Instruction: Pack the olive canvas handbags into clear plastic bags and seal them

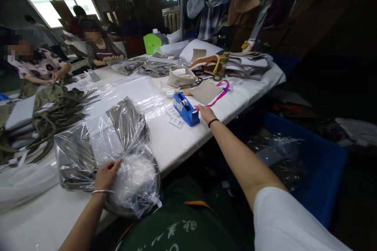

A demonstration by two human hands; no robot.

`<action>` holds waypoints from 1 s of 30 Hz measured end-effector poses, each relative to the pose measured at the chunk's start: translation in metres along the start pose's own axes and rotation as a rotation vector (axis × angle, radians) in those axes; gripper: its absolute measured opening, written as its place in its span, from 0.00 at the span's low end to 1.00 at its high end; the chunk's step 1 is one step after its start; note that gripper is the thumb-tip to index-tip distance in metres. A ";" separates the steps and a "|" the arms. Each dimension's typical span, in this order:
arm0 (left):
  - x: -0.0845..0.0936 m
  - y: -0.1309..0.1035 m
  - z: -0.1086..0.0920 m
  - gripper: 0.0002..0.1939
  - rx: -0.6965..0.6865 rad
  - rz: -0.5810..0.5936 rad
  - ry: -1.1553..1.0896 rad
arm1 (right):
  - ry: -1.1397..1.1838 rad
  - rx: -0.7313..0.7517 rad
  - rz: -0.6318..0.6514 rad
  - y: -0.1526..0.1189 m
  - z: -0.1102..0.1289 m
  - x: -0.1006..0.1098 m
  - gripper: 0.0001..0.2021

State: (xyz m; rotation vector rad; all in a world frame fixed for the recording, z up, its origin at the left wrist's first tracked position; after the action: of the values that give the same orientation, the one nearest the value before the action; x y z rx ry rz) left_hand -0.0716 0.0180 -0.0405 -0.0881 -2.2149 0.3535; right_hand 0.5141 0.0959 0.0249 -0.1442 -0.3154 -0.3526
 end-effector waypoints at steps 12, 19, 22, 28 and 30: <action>0.000 -0.006 -0.006 0.25 0.023 -0.005 0.020 | -0.184 0.253 -0.165 -0.053 -0.008 0.008 0.12; -0.001 -0.004 -0.003 0.24 0.030 0.006 0.004 | -0.281 0.253 -0.192 -0.028 0.001 0.020 0.13; -0.001 -0.002 -0.003 0.24 0.023 -0.006 0.044 | -0.110 0.244 0.028 -0.006 0.024 -0.001 0.18; 0.000 -0.005 -0.008 0.22 0.010 -0.042 0.061 | 0.015 0.320 -0.043 -0.040 0.025 -0.006 0.30; 0.001 -0.008 -0.011 0.20 0.003 -0.055 0.083 | 0.028 0.322 -0.113 -0.058 0.003 0.004 0.31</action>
State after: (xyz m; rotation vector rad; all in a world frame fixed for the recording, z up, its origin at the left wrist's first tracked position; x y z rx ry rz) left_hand -0.0628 0.0132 -0.0314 -0.0389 -2.1304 0.3172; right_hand 0.4960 0.0418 0.0335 0.1949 -0.3489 -0.4104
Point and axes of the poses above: each hand's wrist, its own y-axis towards the middle knuckle, its own x-axis out of the back of the hand, z = x × y, the point moved 9 cm from there along y, towards the middle knuckle, and after that the axes turned 12 degrees about z, right-handed, at the moved point
